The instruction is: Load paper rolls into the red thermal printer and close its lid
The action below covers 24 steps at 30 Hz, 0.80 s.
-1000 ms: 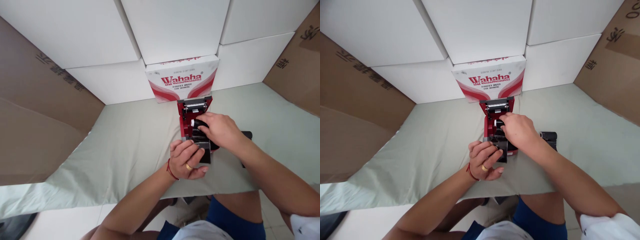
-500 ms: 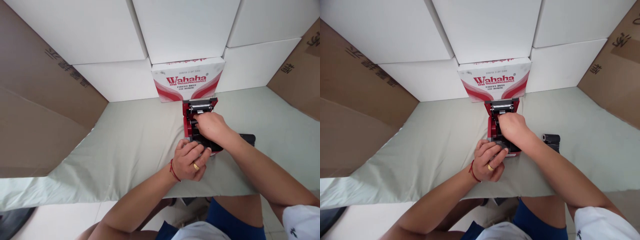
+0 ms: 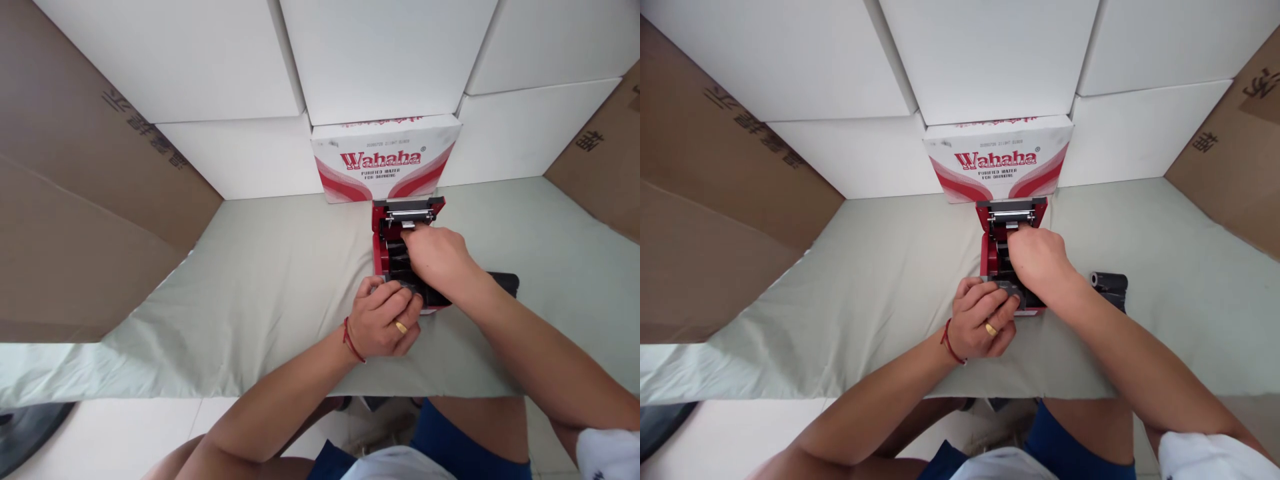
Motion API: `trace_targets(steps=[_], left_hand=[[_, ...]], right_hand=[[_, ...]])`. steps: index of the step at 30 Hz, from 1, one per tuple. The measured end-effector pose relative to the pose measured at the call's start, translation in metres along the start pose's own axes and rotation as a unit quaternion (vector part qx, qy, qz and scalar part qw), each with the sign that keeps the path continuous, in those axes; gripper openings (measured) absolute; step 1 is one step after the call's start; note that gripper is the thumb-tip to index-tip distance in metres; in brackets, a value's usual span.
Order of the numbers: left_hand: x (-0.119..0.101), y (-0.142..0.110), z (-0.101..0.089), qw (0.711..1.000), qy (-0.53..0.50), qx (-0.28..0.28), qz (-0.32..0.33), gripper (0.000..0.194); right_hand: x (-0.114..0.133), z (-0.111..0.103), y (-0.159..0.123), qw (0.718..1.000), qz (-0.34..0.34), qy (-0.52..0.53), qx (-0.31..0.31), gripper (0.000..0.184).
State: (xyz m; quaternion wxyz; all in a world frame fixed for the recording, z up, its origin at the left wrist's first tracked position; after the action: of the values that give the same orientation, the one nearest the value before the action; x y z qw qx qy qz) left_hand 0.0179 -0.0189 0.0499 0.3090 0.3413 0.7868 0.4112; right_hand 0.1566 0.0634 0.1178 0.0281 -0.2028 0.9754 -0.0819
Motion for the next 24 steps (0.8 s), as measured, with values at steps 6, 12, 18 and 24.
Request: trace_targets(steps=[6, 12, 18, 24], left_hand=[[0.0, 0.002, -0.002, 1.0, -0.007, -0.008, 0.012, 0.02], [-0.001, -0.001, -0.001, 1.0, 0.002, 0.02, 0.019, 0.027], [-0.002, 0.001, 0.0, 1.0, 0.014, 0.01, 0.019, 0.021], [-0.001, -0.002, 0.0, 0.999, 0.007, 0.03, 0.019, 0.03]], right_hand=[[0.0, 0.002, 0.013, 1.0, 0.004, 0.007, 0.012, 0.033], [-0.009, -0.005, -0.024, 0.986, -0.053, 0.115, -0.106, 0.029], [-0.064, -0.003, -0.038, 0.841, 0.018, 0.236, -0.487, 0.051], [-0.065, 0.021, -0.009, 0.818, -0.05, 0.41, -0.401, 0.061]])
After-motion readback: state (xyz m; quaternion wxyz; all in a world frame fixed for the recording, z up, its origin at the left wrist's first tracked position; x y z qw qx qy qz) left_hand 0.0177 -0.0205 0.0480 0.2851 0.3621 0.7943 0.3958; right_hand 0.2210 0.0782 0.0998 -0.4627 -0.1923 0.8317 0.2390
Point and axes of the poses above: each hand's wrist, its own y-axis towards the middle knuckle, its own z-axis out of the palm, x = y × z, the point moved 3 cm from there along y, towards the middle knuckle, and after that the axes turned 14 degrees about -z, right-handed, at the moved point
